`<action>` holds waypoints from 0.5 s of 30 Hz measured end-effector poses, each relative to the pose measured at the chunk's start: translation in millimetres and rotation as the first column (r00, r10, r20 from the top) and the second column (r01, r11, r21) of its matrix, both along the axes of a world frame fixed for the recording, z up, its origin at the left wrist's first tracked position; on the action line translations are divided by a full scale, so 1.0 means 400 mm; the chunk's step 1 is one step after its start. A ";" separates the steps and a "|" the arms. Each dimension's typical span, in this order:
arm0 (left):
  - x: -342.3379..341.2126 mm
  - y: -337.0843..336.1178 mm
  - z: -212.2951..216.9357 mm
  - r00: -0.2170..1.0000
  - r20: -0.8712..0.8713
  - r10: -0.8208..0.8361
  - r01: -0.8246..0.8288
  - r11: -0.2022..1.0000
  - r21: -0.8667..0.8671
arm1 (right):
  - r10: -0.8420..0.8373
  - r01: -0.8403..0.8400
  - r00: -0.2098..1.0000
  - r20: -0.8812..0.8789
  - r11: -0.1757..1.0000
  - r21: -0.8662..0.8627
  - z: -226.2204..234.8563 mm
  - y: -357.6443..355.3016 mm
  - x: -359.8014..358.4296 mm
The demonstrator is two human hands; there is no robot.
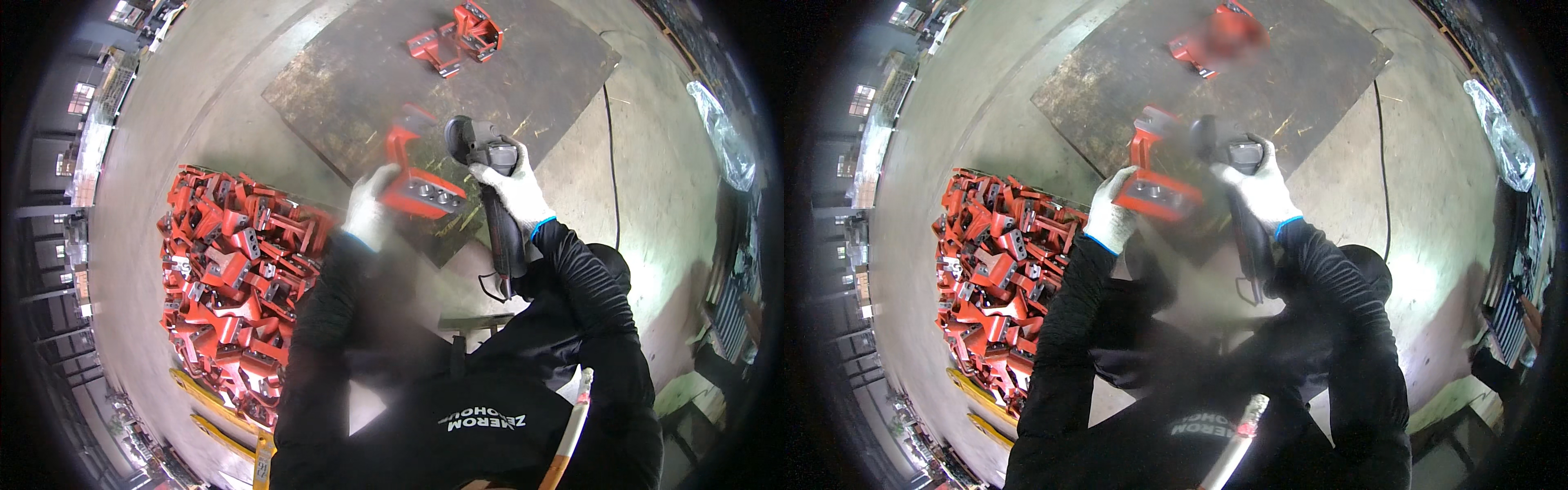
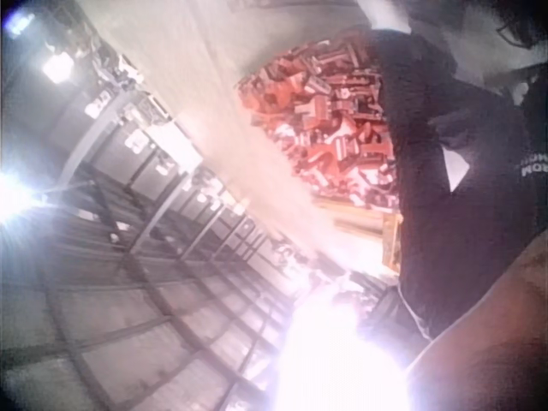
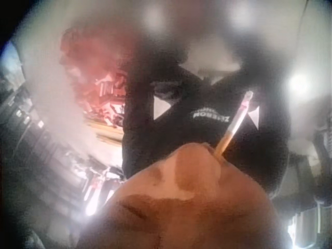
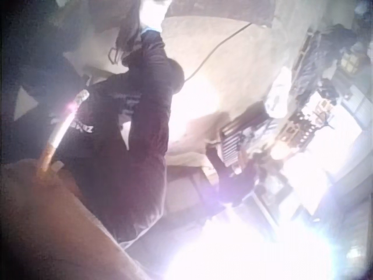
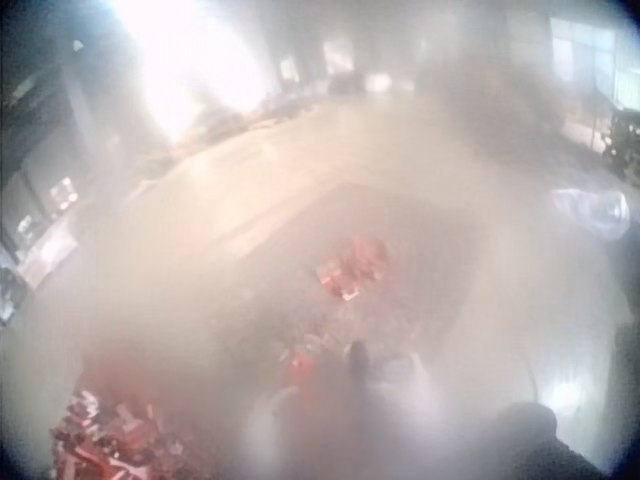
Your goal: The person sits on the floor and uses an angle grinder to smooth the edges of red metal parts. They pick up each part from a large pile, grind it, and place it on a nearby metal sheet.
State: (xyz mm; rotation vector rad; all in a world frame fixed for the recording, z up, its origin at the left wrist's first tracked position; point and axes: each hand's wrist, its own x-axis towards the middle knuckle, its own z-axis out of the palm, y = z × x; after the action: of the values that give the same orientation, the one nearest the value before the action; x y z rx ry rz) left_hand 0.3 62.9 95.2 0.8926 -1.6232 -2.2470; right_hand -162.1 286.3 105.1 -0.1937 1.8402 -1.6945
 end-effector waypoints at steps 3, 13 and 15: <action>0.004 -0.007 -0.052 0.993 -0.047 -0.109 0.096 0.967 -0.235 | 0.056 -0.002 0.924 -0.378 0.990 0.140 0.001 -0.007 0.009; -0.048 0.058 -0.024 0.994 0.028 0.102 -0.102 0.873 0.477 | 0.355 -0.049 0.687 -0.634 0.893 0.447 0.000 -0.011 0.022; -0.054 0.065 -0.010 0.988 -0.006 0.154 -0.127 0.835 0.536 | 0.318 -0.015 0.644 -0.696 0.915 0.403 -0.003 -0.006 0.024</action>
State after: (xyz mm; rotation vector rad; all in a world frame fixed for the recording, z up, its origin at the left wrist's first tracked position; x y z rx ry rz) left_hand -21.4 88.8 91.3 1.0233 -0.8651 -2.6299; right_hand -152.6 284.1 103.7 -1.0199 2.5923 -1.1553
